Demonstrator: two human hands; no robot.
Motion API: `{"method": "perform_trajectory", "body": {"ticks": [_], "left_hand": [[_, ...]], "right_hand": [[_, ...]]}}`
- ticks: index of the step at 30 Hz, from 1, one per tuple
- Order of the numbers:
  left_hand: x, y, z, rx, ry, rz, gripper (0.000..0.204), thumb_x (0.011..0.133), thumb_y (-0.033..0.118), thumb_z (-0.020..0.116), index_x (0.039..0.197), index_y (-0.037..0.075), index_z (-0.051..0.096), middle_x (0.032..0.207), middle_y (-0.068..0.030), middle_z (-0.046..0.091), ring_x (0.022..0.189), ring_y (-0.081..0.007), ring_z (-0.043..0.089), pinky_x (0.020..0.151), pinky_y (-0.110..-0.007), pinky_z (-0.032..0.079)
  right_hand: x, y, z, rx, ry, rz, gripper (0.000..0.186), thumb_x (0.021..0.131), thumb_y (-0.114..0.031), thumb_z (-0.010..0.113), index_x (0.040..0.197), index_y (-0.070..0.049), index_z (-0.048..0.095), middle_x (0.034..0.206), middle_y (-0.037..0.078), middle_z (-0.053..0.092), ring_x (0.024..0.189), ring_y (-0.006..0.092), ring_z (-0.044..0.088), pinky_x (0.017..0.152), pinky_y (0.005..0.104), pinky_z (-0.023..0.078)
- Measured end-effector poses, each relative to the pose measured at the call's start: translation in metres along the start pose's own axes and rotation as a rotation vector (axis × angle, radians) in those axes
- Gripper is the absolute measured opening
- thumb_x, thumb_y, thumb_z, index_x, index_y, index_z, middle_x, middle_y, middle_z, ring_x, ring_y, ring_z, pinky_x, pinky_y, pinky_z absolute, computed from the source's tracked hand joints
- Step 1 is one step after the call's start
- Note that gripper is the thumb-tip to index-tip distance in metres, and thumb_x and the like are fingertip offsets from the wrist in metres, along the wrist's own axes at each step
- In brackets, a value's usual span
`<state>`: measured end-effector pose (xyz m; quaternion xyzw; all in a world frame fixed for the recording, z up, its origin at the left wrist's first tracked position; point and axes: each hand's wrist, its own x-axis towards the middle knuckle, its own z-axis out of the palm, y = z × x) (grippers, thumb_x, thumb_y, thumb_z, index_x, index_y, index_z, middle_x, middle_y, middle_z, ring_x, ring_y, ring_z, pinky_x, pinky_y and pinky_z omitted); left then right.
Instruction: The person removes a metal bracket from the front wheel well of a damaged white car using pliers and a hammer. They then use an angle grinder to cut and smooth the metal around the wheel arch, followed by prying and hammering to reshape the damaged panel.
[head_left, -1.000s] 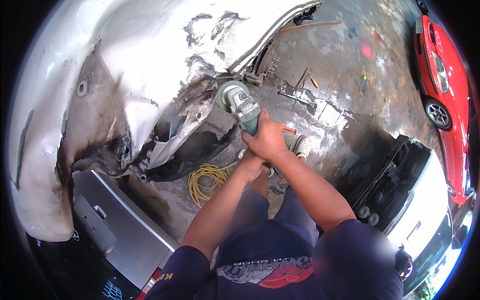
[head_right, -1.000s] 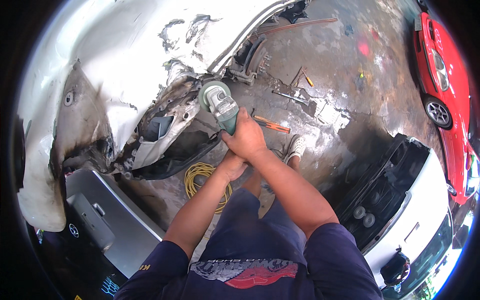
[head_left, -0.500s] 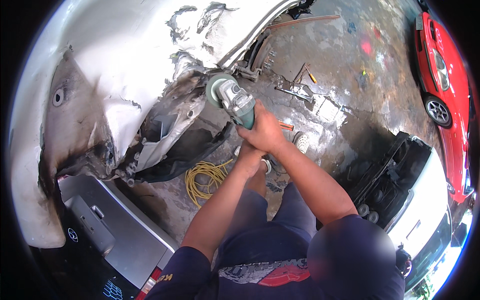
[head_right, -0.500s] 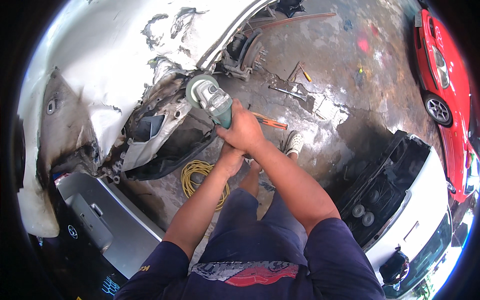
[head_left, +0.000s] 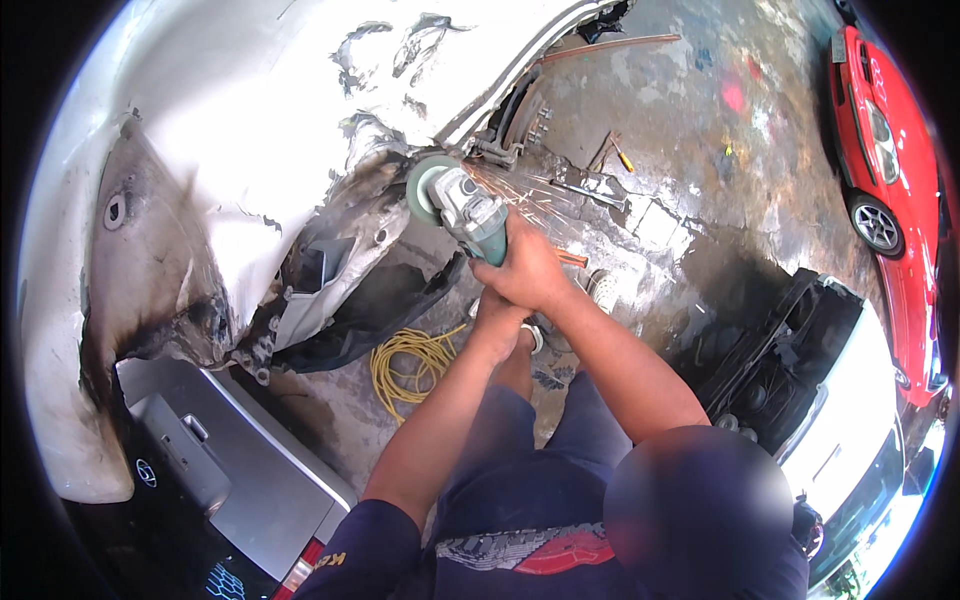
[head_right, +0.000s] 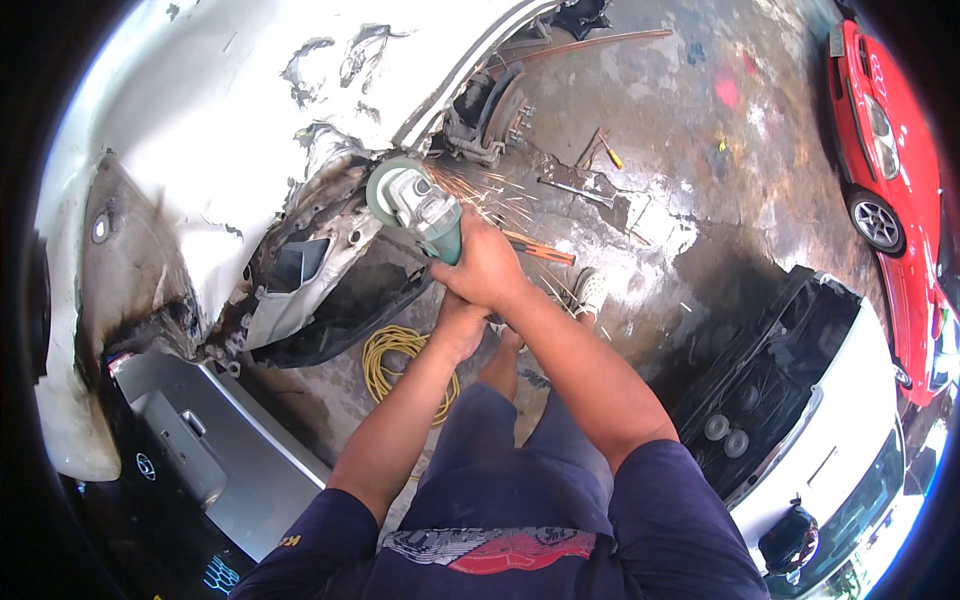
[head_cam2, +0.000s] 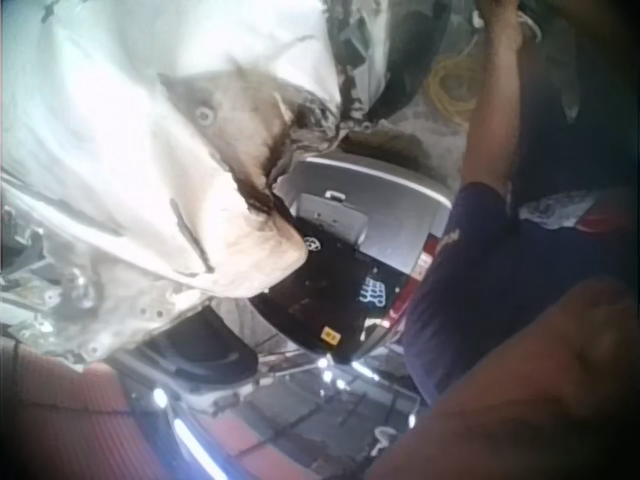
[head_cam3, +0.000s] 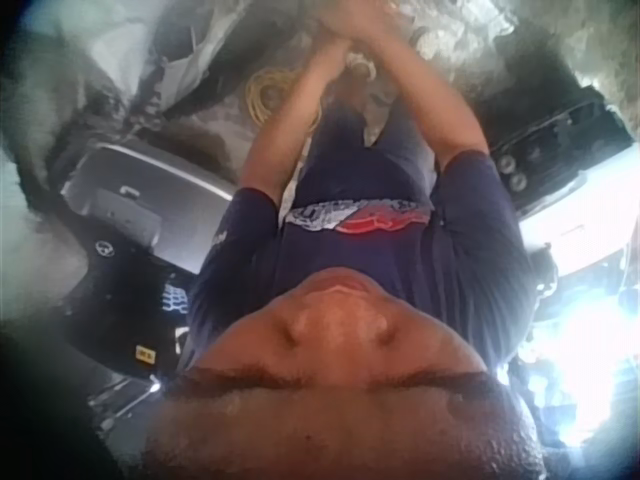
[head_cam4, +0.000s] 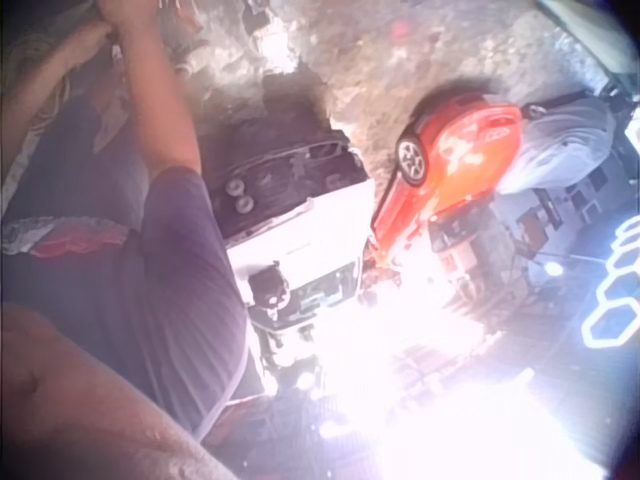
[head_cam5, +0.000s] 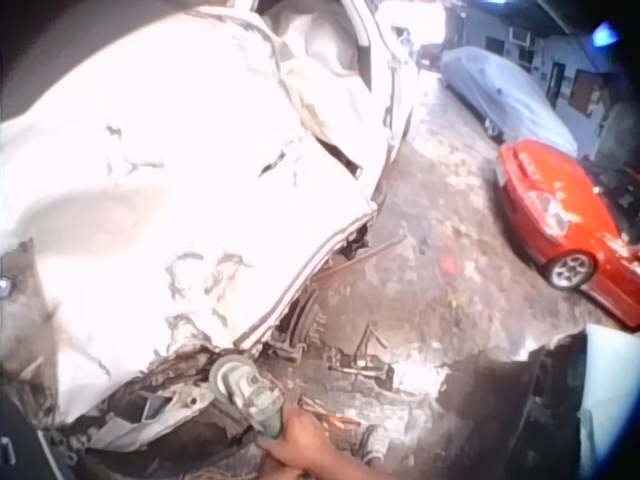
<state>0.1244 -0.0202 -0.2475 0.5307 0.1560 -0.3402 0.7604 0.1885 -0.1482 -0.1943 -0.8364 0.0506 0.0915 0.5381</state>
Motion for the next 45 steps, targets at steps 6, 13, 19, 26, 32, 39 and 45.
{"method": "perform_trajectory", "body": {"ticks": [6, 13, 19, 26, 32, 39, 45], "left_hand": [[0.000, -0.004, 0.009, -0.057, 0.010, 0.022, 0.079, 0.083, 0.007, 0.084, 0.154, 0.001, 0.050, 0.146, -0.0107, 0.061, 0.133, -0.0231, 0.062, 0.110, -0.040, 0.052], [0.000, -0.001, 0.011, -0.034, 0.056, 0.013, 0.077, 0.087, 0.005, 0.082, 0.156, 0.000, 0.048, 0.147, -0.0116, 0.061, 0.135, -0.0237, 0.061, 0.110, -0.039, 0.052], [0.005, 0.001, 0.007, 0.013, 0.000, 0.045, 0.085, 0.091, 0.004, 0.080, 0.164, 0.009, 0.037, 0.149, -0.0066, 0.057, 0.134, -0.0201, 0.059, 0.110, -0.040, 0.051], [0.009, -0.002, 0.008, 0.022, 0.034, 0.002, 0.076, 0.097, 0.011, 0.076, 0.162, 0.002, 0.040, 0.157, -0.0111, 0.051, 0.142, -0.0223, 0.053, 0.113, -0.038, 0.048], [0.015, -0.008, 0.004, 0.002, 0.030, 0.009, 0.071, 0.099, 0.012, 0.074, 0.161, 0.002, 0.041, 0.154, -0.0107, 0.053, 0.140, -0.0208, 0.054, 0.112, -0.038, 0.048], [0.011, 0.005, 0.011, 0.081, 0.012, 0.033, 0.068, 0.101, 0.017, 0.073, 0.160, 0.001, 0.043, 0.156, -0.0126, 0.053, 0.142, -0.0231, 0.053, 0.113, -0.040, 0.047], [0.013, 0.001, 0.010, 0.138, 0.047, 0.046, 0.066, 0.100, 0.020, 0.074, 0.157, -0.001, 0.047, 0.155, -0.0145, 0.054, 0.142, -0.0246, 0.054, 0.115, -0.040, 0.046]], "right_hand": [[-0.002, 0.009, 0.001, -0.067, -0.002, 0.054, 0.085, 0.076, -0.033, 0.085, 0.136, 0.015, 0.048, 0.108, 0.036, 0.072, 0.104, 0.0522, 0.071, 0.094, 0.0540, 0.057], [0.001, 0.006, -0.002, -0.024, -0.021, 0.042, 0.074, 0.076, -0.031, 0.085, 0.128, 0.009, 0.050, 0.105, 0.034, 0.072, 0.102, 0.0518, 0.072, 0.091, 0.0553, 0.058], [0.002, 0.000, -0.005, 0.001, -0.043, 0.067, 0.087, 0.075, -0.030, 0.086, 0.140, 0.013, 0.047, 0.109, 0.035, 0.072, 0.103, 0.0511, 0.072, 0.091, 0.0532, 0.058], [0.006, 0.003, -0.007, -0.065, -0.090, 0.082, 0.101, 0.076, -0.032, 0.085, 0.151, 0.018, 0.040, 0.117, 0.036, 0.070, 0.110, 0.0493, 0.071, 0.097, 0.0498, 0.058], [0.007, -0.004, -0.010, -0.059, -0.092, 0.078, 0.101, 0.076, -0.032, 0.084, 0.151, 0.018, 0.039, 0.116, 0.036, 0.071, 0.109, 0.0499, 0.071, 0.097, 0.0505, 0.057], [0.009, 0.005, -0.008, -0.025, -0.077, 0.052, 0.090, 0.075, -0.030, 0.084, 0.144, 0.013, 0.044, 0.111, 0.035, 0.071, 0.107, 0.0507, 0.071, 0.096, 0.0522, 0.058], [0.009, 0.004, -0.011, -0.002, -0.083, 0.024, 0.087, 0.076, -0.029, 0.084, 0.142, 0.012, 0.046, 0.109, 0.035, 0.071, 0.106, 0.0509, 0.071, 0.095, 0.0529, 0.057]]}}
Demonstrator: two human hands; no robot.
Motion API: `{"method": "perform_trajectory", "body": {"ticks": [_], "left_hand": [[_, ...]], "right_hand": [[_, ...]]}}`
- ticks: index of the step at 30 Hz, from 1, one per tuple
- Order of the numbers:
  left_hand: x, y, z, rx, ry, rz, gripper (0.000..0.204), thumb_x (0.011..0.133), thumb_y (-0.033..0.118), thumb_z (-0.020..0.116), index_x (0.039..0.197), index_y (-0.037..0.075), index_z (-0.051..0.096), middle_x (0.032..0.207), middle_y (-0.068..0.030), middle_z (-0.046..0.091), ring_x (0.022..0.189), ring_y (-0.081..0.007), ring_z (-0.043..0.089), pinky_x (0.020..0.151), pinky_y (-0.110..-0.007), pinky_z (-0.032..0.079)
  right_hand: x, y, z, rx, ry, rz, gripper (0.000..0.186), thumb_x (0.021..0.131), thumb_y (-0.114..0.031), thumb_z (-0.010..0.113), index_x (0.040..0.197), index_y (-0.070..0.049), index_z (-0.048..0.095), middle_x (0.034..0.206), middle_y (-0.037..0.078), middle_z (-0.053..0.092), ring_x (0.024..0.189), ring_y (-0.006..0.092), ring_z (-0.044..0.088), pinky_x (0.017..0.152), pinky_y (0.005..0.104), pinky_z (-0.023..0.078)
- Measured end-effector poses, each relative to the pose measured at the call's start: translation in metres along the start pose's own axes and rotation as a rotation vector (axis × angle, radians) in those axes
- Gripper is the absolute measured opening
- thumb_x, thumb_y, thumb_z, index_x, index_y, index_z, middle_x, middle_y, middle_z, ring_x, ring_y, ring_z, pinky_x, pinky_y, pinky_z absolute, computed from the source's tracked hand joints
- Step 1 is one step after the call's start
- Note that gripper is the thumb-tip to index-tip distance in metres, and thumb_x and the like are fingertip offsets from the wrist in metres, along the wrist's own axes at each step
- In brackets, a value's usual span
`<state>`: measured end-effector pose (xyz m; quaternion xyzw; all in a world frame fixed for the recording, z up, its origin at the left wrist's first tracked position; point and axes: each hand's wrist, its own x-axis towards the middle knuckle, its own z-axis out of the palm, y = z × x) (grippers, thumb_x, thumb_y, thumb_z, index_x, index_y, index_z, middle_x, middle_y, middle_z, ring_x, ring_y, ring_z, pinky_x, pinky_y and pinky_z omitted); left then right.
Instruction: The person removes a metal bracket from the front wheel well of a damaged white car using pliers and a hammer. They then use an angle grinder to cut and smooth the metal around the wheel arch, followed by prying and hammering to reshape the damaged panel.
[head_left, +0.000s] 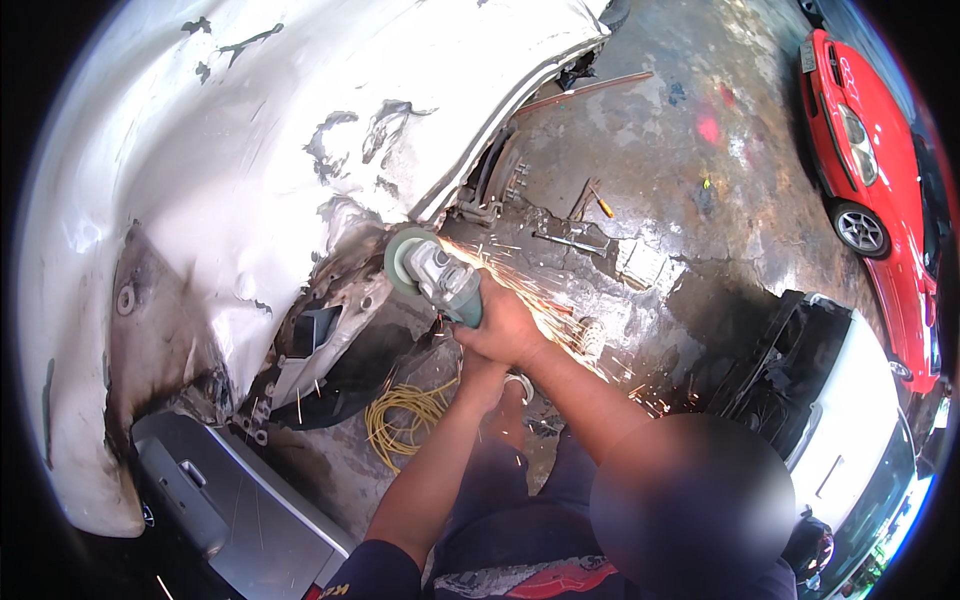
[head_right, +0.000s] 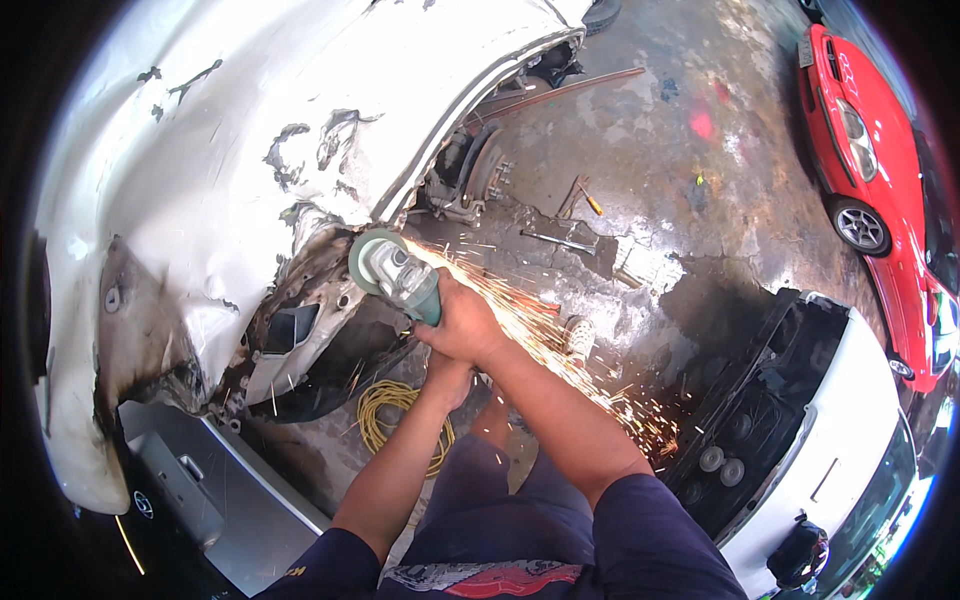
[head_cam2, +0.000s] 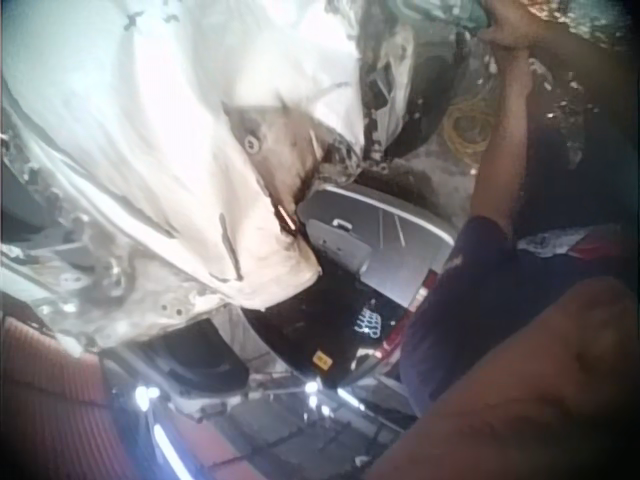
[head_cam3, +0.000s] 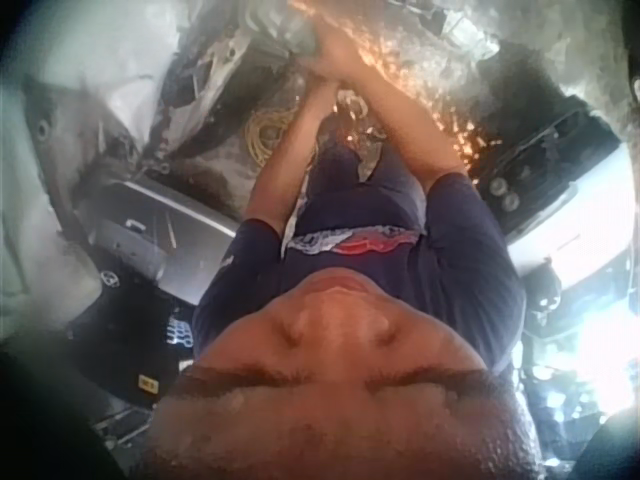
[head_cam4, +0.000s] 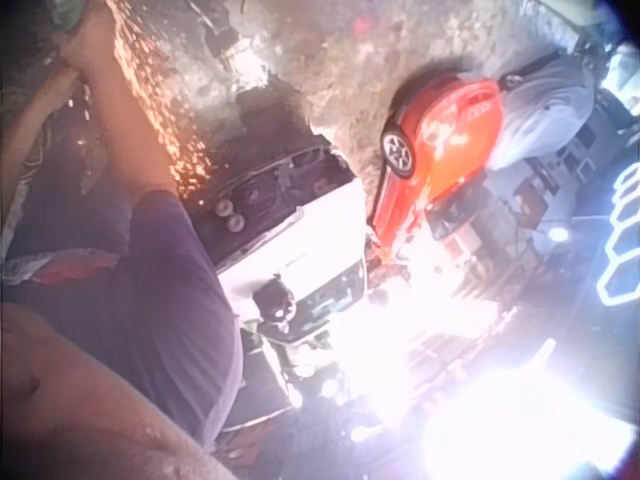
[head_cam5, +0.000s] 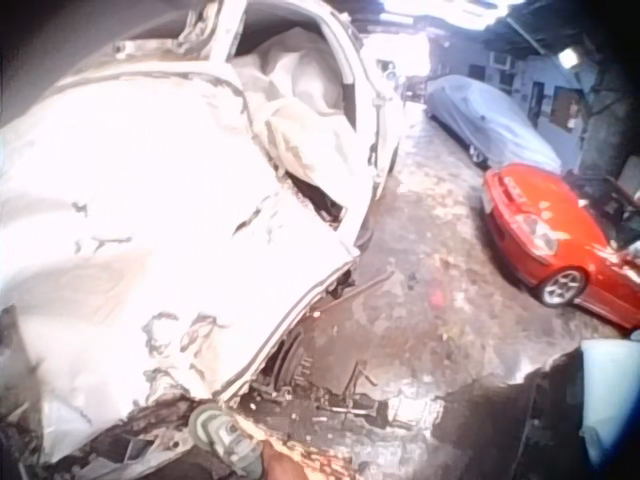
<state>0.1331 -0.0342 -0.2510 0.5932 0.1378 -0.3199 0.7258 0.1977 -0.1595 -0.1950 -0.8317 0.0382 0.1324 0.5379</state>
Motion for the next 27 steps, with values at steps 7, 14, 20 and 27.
{"method": "perform_trajectory", "body": {"ticks": [7, 14, 20, 27], "left_hand": [[0.003, -0.002, -0.003, 0.060, 0.051, 0.041, 0.067, 0.099, 0.021, 0.075, 0.157, 0.000, 0.048, 0.154, -0.0136, 0.056, 0.140, -0.0243, 0.056, 0.115, -0.040, 0.046], [0.003, -0.004, -0.004, 0.071, 0.013, 0.020, 0.064, 0.103, 0.025, 0.071, 0.158, 0.001, 0.047, 0.156, -0.0135, 0.056, 0.141, -0.0236, 0.055, 0.114, -0.040, 0.046], [-0.008, -0.003, -0.001, 0.045, -0.033, -0.047, 0.069, 0.104, 0.030, 0.071, 0.161, 0.003, 0.044, 0.157, -0.0134, 0.054, 0.144, -0.0227, 0.053, 0.114, -0.040, 0.046], [-0.039, -0.032, -0.001, 0.088, -0.082, 0.132, 0.082, 0.101, 0.023, 0.079, 0.167, 0.011, 0.031, 0.156, -0.0060, 0.048, 0.143, -0.0198, 0.051, 0.115, -0.041, 0.047]], "right_hand": [[0.003, 0.008, 0.007, -0.016, 0.054, -0.001, 0.083, 0.075, -0.029, 0.086, 0.138, 0.009, 0.049, 0.112, 0.035, 0.071, 0.109, 0.0516, 0.070, 0.097, 0.0537, 0.056], [0.001, 0.001, 0.002, -0.015, 0.024, 0.008, 0.083, 0.075, -0.029, 0.086, 0.137, 0.011, 0.049, 0.112, 0.036, 0.071, 0.109, 0.0521, 0.069, 0.096, 0.0544, 0.056], [-0.007, 0.003, 0.003, -0.033, 0.008, 0.061, 0.081, 0.076, -0.031, 0.085, 0.137, 0.009, 0.049, 0.113, 0.035, 0.070, 0.110, 0.0521, 0.069, 0.096, 0.0549, 0.056], [-0.047, 0.000, 0.011, -0.069, 0.033, 0.017, 0.093, 0.078, -0.032, 0.084, 0.148, 0.012, 0.041, 0.123, 0.034, 0.068, 0.113, 0.0529, 0.068, 0.100, 0.0541, 0.056]]}}
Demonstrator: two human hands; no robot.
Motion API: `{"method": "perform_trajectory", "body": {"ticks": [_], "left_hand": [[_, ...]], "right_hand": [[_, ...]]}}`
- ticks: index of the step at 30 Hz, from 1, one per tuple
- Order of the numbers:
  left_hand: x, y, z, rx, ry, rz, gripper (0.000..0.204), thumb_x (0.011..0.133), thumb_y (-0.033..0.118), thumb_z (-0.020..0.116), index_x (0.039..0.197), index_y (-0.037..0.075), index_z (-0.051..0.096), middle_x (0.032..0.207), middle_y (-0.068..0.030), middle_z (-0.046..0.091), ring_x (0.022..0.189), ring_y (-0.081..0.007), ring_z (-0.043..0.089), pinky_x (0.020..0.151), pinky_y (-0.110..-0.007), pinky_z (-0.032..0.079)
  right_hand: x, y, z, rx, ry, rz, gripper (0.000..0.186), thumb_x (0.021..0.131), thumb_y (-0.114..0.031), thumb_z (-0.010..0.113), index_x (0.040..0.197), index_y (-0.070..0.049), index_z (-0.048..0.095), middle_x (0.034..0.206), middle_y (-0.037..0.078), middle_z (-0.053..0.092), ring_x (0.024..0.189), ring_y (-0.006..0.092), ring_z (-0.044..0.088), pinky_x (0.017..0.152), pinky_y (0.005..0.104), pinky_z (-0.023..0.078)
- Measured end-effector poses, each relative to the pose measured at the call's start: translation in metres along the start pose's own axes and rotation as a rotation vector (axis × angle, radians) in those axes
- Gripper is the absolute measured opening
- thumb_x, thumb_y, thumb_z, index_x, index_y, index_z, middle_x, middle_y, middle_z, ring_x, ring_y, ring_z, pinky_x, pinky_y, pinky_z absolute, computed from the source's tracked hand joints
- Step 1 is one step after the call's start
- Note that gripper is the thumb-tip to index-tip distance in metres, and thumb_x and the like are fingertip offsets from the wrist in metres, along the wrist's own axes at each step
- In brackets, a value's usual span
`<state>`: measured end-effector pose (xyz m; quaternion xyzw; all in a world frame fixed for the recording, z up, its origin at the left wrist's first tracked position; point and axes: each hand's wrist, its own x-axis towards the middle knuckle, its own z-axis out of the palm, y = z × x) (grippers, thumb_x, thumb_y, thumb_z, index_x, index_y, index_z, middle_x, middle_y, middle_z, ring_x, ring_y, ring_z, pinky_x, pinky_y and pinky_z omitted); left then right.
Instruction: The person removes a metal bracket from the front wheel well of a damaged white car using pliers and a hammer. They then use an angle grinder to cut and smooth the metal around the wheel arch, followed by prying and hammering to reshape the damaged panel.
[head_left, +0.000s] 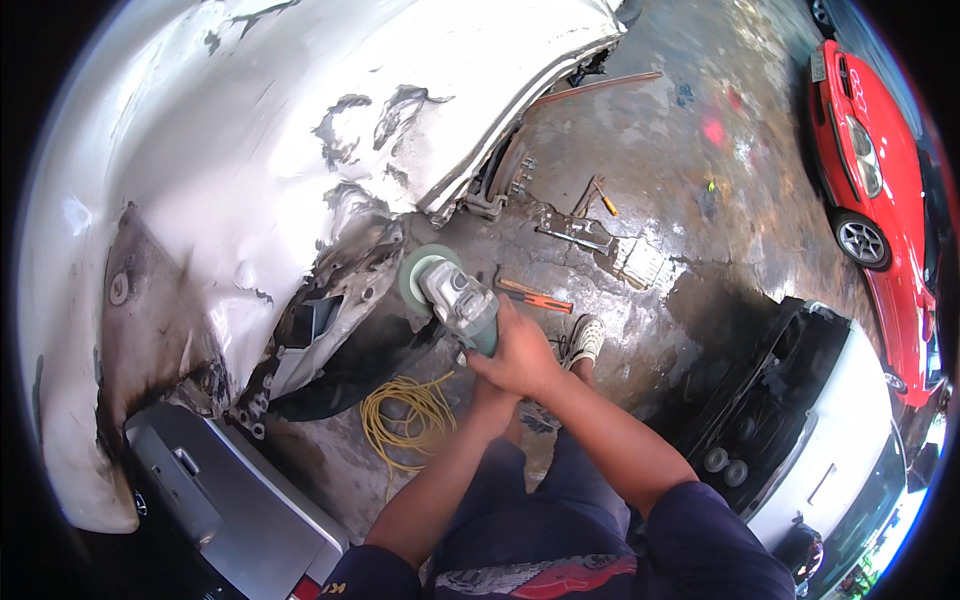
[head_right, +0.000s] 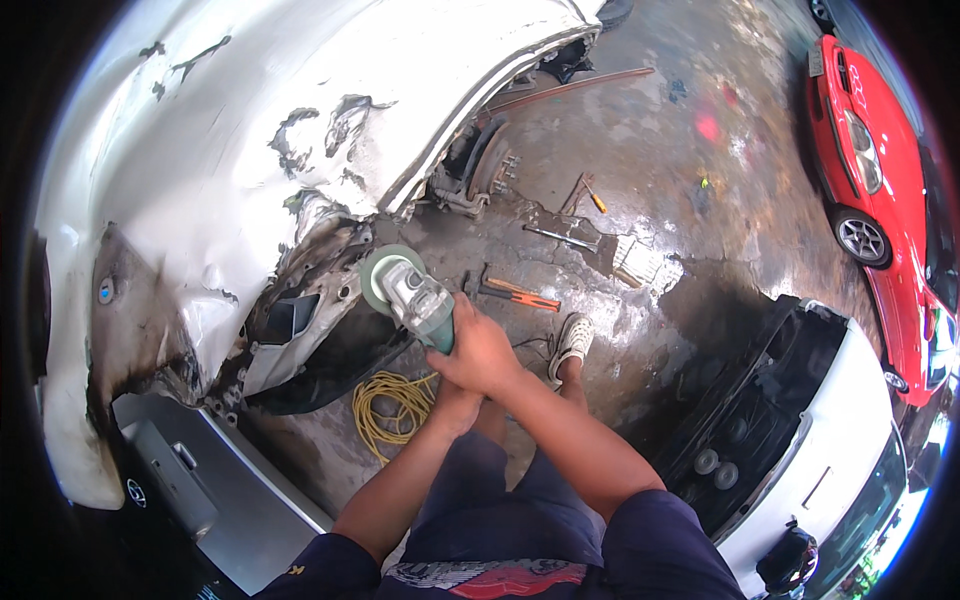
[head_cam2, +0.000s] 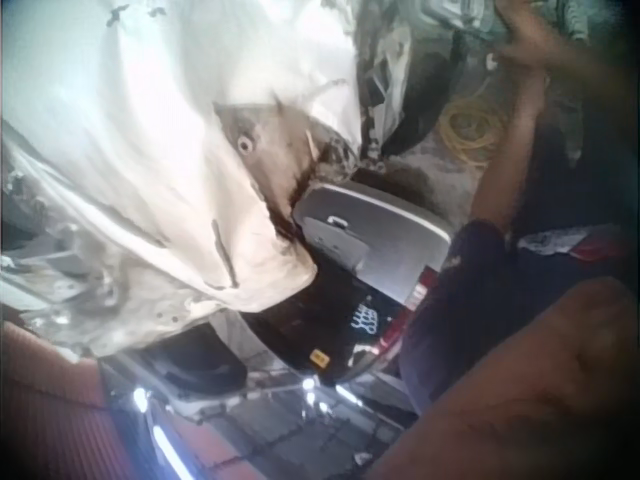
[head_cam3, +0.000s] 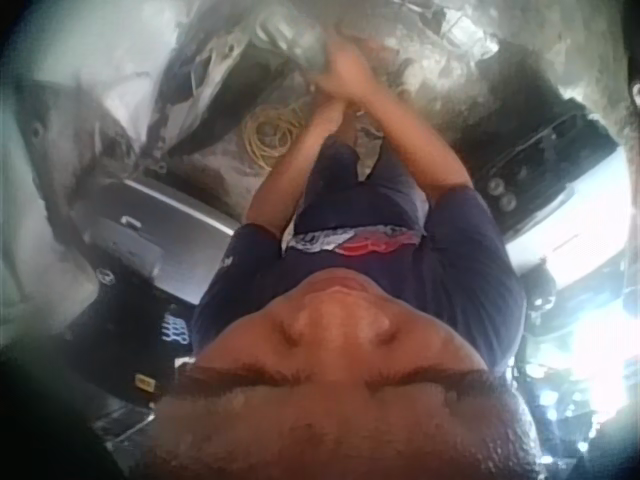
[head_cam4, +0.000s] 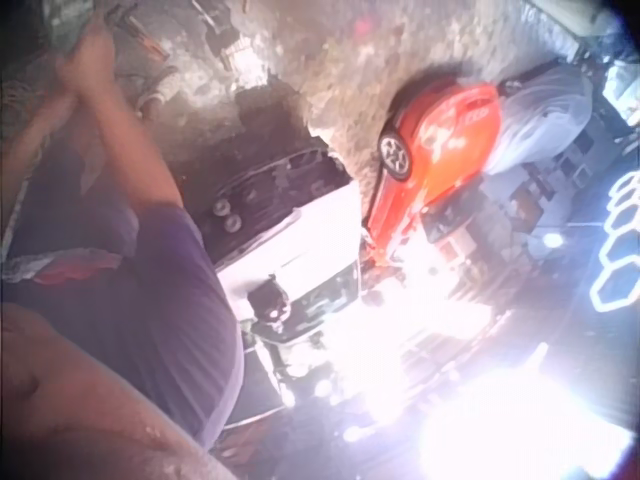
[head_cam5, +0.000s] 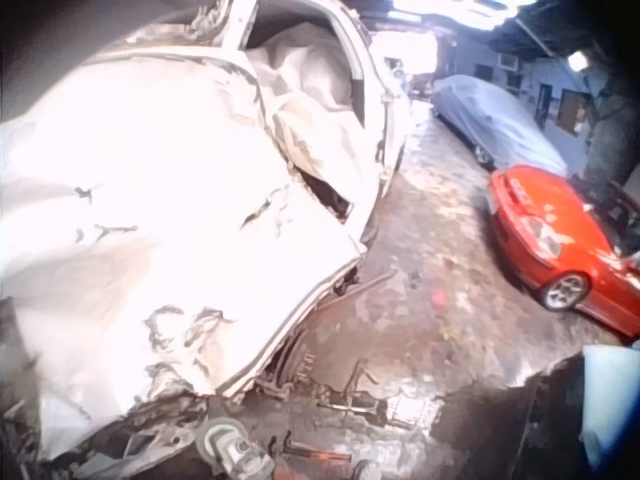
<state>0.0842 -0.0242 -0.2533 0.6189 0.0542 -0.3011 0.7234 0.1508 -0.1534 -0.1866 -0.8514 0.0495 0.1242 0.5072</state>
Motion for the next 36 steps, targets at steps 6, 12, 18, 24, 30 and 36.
{"method": "perform_trajectory", "body": {"ticks": [6, 12, 18, 24, 30, 36], "left_hand": [[0.003, 0.003, 0.003, -0.141, -0.002, -0.070, 0.073, 0.104, 0.023, 0.074, 0.164, 0.011, 0.034, 0.154, -0.0066, 0.049, 0.143, -0.0199, 0.052, 0.116, -0.041, 0.047], [0.019, 0.019, 0.014, -0.294, -0.039, -0.188, 0.058, 0.102, 0.019, 0.074, 0.152, 0.012, 0.046, 0.138, -0.0031, 0.059, 0.125, -0.0157, 0.061, 0.100, -0.037, 0.054], [0.019, 0.053, 0.037, -0.530, 0.021, -0.234, 0.052, 0.100, 0.022, 0.078, 0.144, 0.014, 0.053, 0.127, 0.0015, 0.062, 0.106, -0.0103, 0.062, 0.085, -0.031, 0.053], [0.023, 0.034, 0.029, -0.561, -0.068, -0.236, 0.061, 0.100, 0.027, 0.080, 0.151, 0.013, 0.048, 0.140, 0.0000, 0.059, 0.125, -0.0142, 0.060, 0.101, -0.038, 0.053], [0.023, 0.028, 0.034, -0.674, -0.098, -0.260, 0.064, 0.101, 0.027, 0.079, 0.154, 0.013, 0.044, 0.146, -0.0022, 0.057, 0.134, -0.0186, 0.059, 0.113, -0.042, 0.051], [0.025, 0.037, 0.041, -0.724, -0.086, -0.279, 0.067, 0.101, 0.024, 0.079, 0.156, 0.013, 0.042, 0.149, -0.0036, 0.056, 0.136, -0.0198, 0.057, 0.114, -0.043, 0.050]], "right_hand": [[0.002, -0.022, -0.011, -0.088, -0.026, 0.052, 0.091, 0.078, -0.030, 0.084, 0.146, 0.013, 0.041, 0.122, 0.036, 0.067, 0.111, 0.0524, 0.069, 0.097, 0.0542, 0.057], [0.026, -0.031, -0.028, -0.178, -0.050, 0.093, 0.081, 0.078, -0.027, 0.084, 0.137, 0.013, 0.045, 0.114, 0.035, 0.069, 0.107, 0.0524, 0.070, 0.094, 0.0549, 0.058], [0.034, -0.037, -0.038, -0.180, -0.094, 0.088, 0.080, 0.079, -0.027, 0.083, 0.136, 0.014, 0.045, 0.111, 0.036, 0.069, 0.105, 0.0523, 0.070, 0.094, 0.0550, 0.057], [0.036, -0.049, -0.043, -0.229, -0.111, 0.101, 0.072, 0.080, -0.024, 0.083, 0.131, 0.012, 0.046, 0.111, 0.035, 0.070, 0.106, 0.0523, 0.070, 0.094, 0.0546, 0.057], [0.038, -0.064, -0.054, -0.272, -0.186, 0.150, 0.072, 0.081, -0.026, 0.082, 0.132, 0.010, 0.046, 0.111, 0.034, 0.069, 0.105, 0.0503, 0.071, 0.095, 0.0539, 0.057], [0.040, -0.064, -0.052, -0.368, -0.187, 0.097, 0.070, 0.082, -0.026, 0.082, 0.131, 0.010, 0.047, 0.108, 0.033, 0.070, 0.104, 0.0484, 0.072, 0.094, 0.0530, 0.059]]}}
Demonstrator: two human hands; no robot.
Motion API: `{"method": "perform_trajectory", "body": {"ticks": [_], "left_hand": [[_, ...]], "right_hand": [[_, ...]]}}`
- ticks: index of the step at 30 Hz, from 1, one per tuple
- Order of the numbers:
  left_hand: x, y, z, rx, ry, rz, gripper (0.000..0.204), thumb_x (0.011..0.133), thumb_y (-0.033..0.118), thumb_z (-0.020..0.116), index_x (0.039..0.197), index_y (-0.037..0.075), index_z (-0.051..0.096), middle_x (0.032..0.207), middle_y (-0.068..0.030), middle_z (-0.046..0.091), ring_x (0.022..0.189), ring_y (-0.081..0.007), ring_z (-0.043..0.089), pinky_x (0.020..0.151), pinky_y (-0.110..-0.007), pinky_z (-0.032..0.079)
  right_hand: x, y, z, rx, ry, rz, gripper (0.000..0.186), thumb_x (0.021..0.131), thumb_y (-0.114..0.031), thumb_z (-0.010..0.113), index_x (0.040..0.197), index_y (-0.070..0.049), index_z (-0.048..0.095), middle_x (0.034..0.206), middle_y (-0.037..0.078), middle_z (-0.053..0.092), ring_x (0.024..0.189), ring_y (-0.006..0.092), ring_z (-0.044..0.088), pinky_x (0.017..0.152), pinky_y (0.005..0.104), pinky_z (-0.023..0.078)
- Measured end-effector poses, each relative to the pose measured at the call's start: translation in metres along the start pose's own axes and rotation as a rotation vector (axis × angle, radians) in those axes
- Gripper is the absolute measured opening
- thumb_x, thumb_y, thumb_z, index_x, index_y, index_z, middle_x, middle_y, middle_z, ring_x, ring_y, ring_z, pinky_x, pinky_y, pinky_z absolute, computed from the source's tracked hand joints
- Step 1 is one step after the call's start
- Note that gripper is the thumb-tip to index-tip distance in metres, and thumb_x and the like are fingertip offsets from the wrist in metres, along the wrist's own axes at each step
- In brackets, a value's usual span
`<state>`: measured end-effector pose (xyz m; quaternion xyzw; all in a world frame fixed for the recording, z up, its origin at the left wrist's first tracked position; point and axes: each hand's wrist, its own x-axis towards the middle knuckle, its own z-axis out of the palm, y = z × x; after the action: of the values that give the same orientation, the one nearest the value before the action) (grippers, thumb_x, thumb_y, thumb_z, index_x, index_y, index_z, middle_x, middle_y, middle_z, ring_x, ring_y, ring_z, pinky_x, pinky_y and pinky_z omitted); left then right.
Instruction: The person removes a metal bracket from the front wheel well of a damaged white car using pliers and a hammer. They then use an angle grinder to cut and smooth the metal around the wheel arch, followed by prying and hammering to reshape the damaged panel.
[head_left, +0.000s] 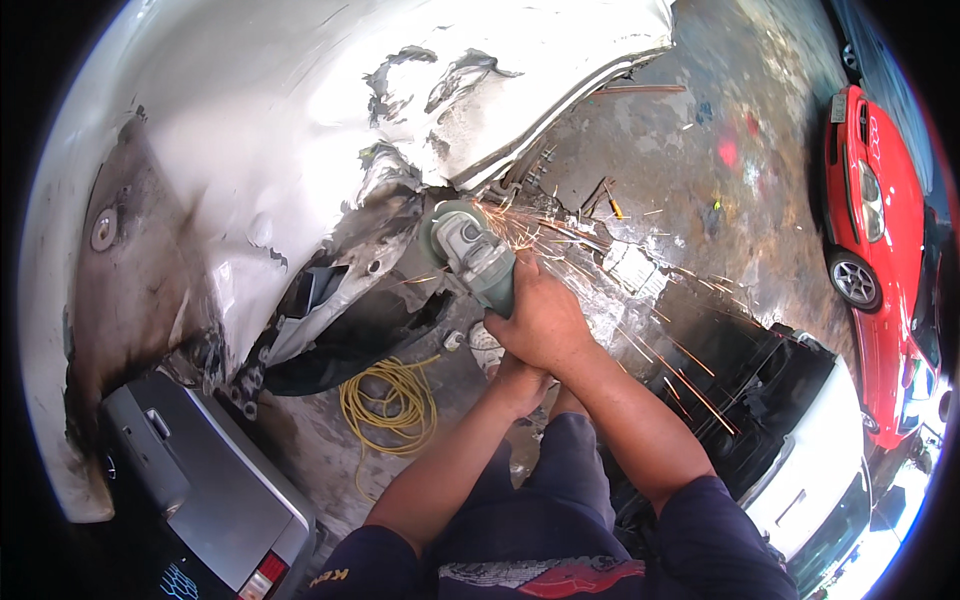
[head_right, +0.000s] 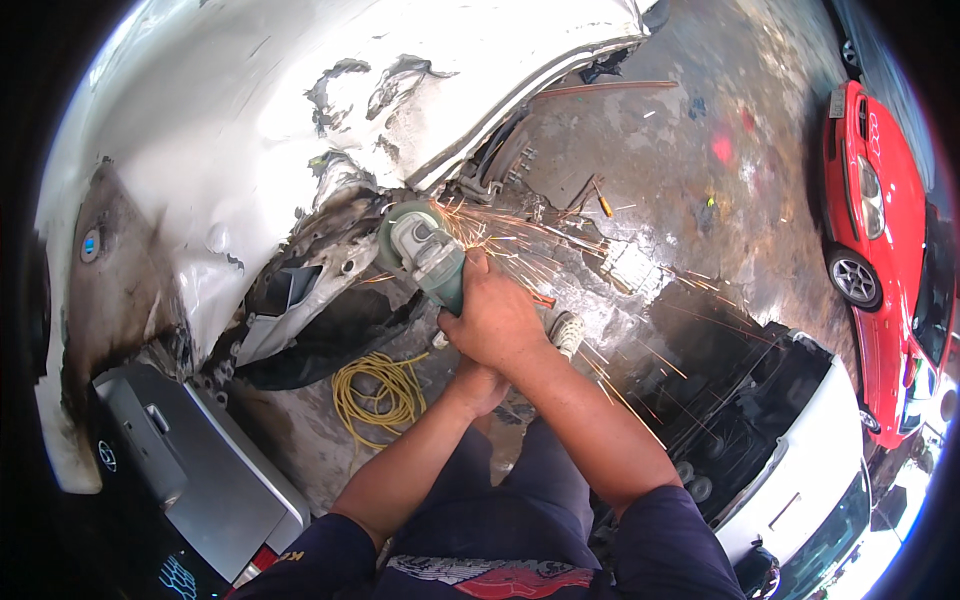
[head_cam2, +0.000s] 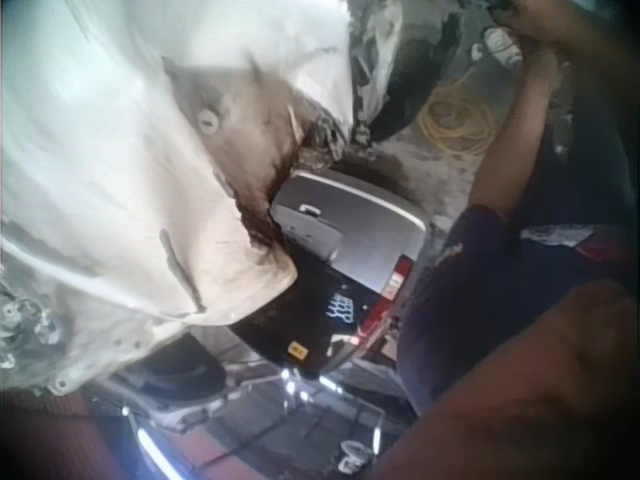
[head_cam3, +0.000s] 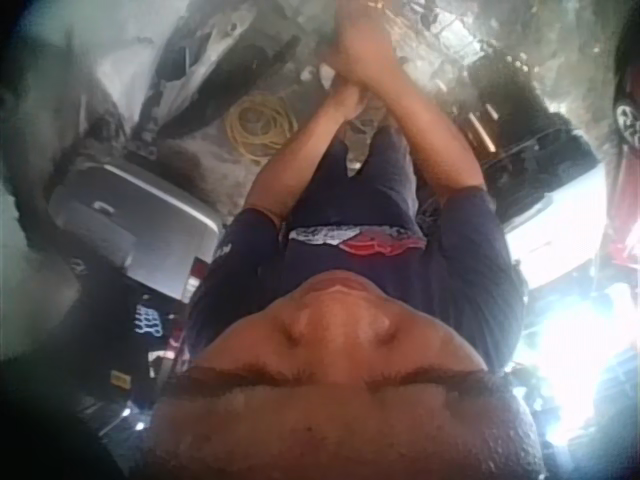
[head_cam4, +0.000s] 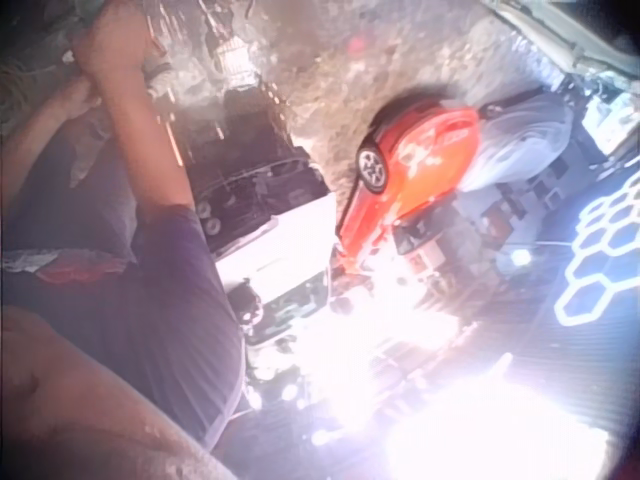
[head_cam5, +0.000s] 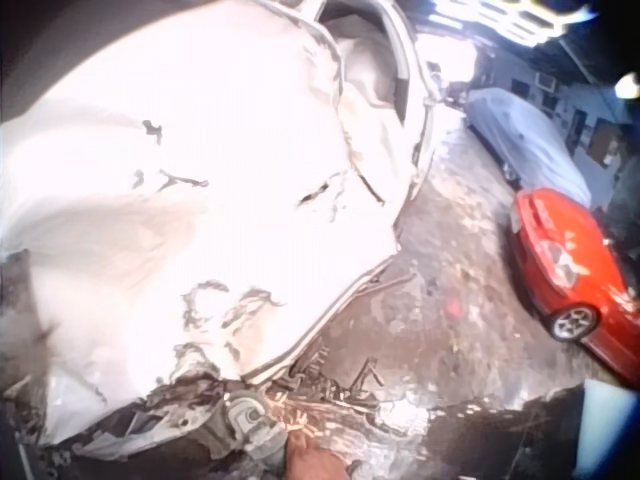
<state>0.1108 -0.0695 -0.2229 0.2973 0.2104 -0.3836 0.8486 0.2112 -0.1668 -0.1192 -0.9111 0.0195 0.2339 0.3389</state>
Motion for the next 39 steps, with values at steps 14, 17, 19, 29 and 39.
{"method": "perform_trajectory", "body": {"ticks": [14, 17, 19, 29, 39], "left_hand": [[0.003, 0.010, 0.010, 0.034, 0.000, -0.022, 0.062, 0.106, 0.027, 0.073, 0.157, 0.013, 0.041, 0.149, -0.0043, 0.056, 0.136, -0.0197, 0.057, 0.111, -0.043, 0.052], [0.000, 0.013, 0.015, 0.050, -0.004, -0.042, 0.058, 0.107, 0.026, 0.071, 0.156, 0.013, 0.041, 0.147, -0.0045, 0.056, 0.135, -0.0198, 0.058, 0.110, -0.042, 0.053], [-0.002, 0.016, 0.020, -0.001, -0.027, -0.033, 0.054, 0.108, 0.026, 0.070, 0.153, 0.013, 0.043, 0.145, -0.0046, 0.057, 0.133, -0.0195, 0.059, 0.108, -0.042, 0.053], [-0.002, 0.015, 0.023, -0.005, -0.006, 0.029, 0.043, 0.106, 0.023, 0.072, 0.142, 0.011, 0.053, 0.132, -0.0024, 0.065, 0.120, -0.0164, 0.066, 0.098, -0.038, 0.056], [-0.004, 0.016, 0.026, 0.004, 0.037, 0.015, 0.039, 0.104, 0.020, 0.073, 0.138, 0.012, 0.057, 0.126, -0.0010, 0.066, 0.112, -0.0134, 0.066, 0.089, -0.034, 0.056]], "right_hand": [[0.005, 0.000, 0.006, -0.056, 0.021, 0.012, 0.079, 0.083, -0.030, 0.080, 0.137, 0.014, 0.043, 0.114, 0.035, 0.070, 0.103, 0.0496, 0.072, 0.092, 0.0533, 0.060], [0.003, -0.004, 0.003, -0.065, 0.011, 0.038, 0.078, 0.083, -0.030, 0.081, 0.136, 0.013, 0.044, 0.115, 0.035, 0.070, 0.103, 0.0494, 0.072, 0.091, 0.0533, 0.060], [0.004, -0.007, -0.002, -0.062, -0.013, 0.063, 0.078, 0.082, -0.030, 0.081, 0.136, 0.013, 0.044, 0.114, 0.035, 0.070, 0.103, 0.0491, 0.073, 0.092, 0.0532, 0.060], [0.005, -0.014, -0.010, -0.070, -0.011, 0.068, 0.083, 0.082, -0.030, 0.082, 0.142, 0.014, 0.044, 0.112, 0.035, 0.072, 0.105, 0.0492, 0.072, 0.094, 0.0531, 0.059], [0.007, -0.009, -0.007, -0.076, -0.014, 0.057, 0.096, 0.080, -0.032, 0.080, 0.151, 0.018, 0.039, 0.111, 0.035, 0.073, 0.105, 0.0490, 0.073, 0.094, 0.0514, 0.059]]}}
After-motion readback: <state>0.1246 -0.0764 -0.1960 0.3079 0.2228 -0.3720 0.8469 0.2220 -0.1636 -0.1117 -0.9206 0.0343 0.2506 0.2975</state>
